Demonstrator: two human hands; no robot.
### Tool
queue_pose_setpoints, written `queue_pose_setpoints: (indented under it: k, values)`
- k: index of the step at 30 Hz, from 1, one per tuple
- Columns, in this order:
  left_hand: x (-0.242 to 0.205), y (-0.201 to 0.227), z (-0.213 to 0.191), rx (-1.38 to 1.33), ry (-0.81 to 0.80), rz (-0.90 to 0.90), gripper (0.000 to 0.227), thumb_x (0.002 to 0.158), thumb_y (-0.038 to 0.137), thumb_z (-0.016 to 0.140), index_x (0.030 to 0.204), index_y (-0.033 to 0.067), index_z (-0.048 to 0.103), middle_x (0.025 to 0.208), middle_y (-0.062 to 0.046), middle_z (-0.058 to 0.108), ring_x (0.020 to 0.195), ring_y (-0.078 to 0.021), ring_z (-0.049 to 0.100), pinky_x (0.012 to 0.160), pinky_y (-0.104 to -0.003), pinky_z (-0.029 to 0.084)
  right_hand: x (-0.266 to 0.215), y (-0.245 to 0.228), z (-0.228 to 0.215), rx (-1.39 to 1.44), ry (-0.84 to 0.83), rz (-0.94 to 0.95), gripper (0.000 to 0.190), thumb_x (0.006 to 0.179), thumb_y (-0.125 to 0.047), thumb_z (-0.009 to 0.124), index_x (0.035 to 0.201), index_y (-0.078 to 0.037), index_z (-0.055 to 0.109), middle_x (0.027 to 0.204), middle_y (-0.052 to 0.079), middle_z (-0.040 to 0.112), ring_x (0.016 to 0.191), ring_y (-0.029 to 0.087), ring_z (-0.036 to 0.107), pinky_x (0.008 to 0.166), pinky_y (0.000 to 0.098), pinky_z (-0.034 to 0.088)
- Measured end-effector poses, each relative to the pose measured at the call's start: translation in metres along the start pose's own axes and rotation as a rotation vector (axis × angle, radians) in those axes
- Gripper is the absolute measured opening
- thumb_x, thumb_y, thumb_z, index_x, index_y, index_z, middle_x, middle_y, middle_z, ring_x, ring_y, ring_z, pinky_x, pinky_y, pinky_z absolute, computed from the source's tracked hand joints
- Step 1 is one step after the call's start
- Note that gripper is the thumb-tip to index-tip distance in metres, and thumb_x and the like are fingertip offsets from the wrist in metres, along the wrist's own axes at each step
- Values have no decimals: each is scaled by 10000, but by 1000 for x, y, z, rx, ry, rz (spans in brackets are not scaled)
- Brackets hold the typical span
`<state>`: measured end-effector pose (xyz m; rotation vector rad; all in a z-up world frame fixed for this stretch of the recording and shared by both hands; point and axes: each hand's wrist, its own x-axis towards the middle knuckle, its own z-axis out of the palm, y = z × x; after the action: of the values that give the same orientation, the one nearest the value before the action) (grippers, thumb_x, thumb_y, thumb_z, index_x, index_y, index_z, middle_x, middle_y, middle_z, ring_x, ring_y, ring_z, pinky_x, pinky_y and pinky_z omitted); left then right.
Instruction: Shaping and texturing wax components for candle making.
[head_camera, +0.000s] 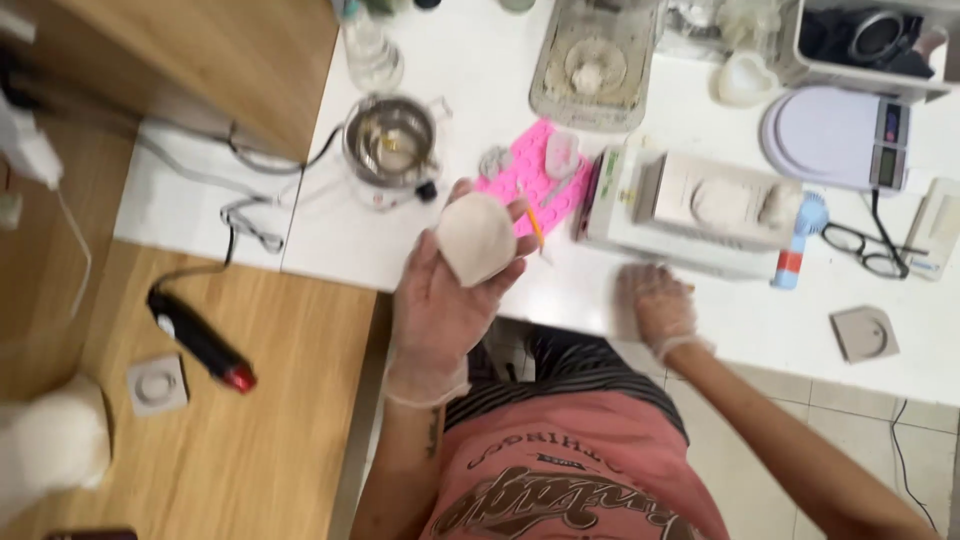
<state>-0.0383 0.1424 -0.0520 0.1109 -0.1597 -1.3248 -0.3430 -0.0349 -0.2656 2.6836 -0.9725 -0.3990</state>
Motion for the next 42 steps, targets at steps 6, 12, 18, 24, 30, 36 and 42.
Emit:
queue_pose_setpoints:
  k: [6, 12, 18, 24, 30, 36, 42]
  values:
    - [-60, -48, -2, -15, -104, 93, 617, 1165, 386, 444, 1711, 157, 272, 1554, -272, 495, 1328, -465, 572, 1114, -516, 500, -5, 41, 10, -32, -252, 94, 617, 906, -53, 577, 1498, -61, 403, 1256, 195, 619, 995, 277, 668, 819, 382, 578]
    - [-100, -64, 22, 44, -129, 192, 582, 1173, 455, 408, 1673, 167, 326, 1467, -251, 535, 1243, -423, 614, 1041, -521, 524, -35, 4, -70, 773, -133, 241, 520, 939, -36, 596, 1453, -81, 529, 987, 181, 659, 780, 278, 627, 721, 399, 562]
    - [-98, -81, 47, -227, -201, 175, 599, 1175, 514, 413, 1596, 88, 434, 1406, -274, 591, 1270, -462, 592, 1091, -556, 516, -83, 5, -175, 1961, 349, 35, 374, 960, 33, 517, 1301, 42, 670, 1035, 116, 697, 927, 213, 679, 849, 339, 577]
    - [-76, -103, 85, -325, -310, 160, 446, 1158, 382, 461, 1514, 121, 531, 1439, -268, 582, 1345, -490, 550, 1149, -604, 479, -136, -5, -299, 2636, 574, -372, 386, 859, 45, 649, 1239, -21, 659, 1095, 158, 728, 1050, 272, 727, 1030, 384, 596]
    - [-61, -114, 106, -348, -255, 232, 501, 1149, 430, 477, 1501, 76, 518, 1421, -260, 566, 1313, -457, 560, 1117, -614, 499, -152, -42, -300, 2435, 757, -595, 161, 1159, -157, 729, 1164, -8, 670, 1027, 148, 749, 987, 234, 726, 985, 377, 589]
    - [-60, -112, 117, -151, -152, 378, 544, 1200, 503, 410, 1527, 70, 443, 1359, -197, 569, 1266, -363, 596, 1085, -598, 527, -150, -74, -305, 2399, 893, -283, 188, 1110, -109, 714, 1188, 42, 633, 1019, 166, 698, 956, 235, 694, 923, 361, 587]
    - [-58, -116, 113, -178, -244, 416, 494, 1207, 439, 374, 1482, 32, 429, 1332, -224, 570, 1226, -358, 607, 1117, -581, 545, -145, -72, -297, 2289, 952, -297, 173, 1108, -27, 708, 1081, 9, 541, 960, 193, 677, 838, 223, 670, 786, 345, 588]
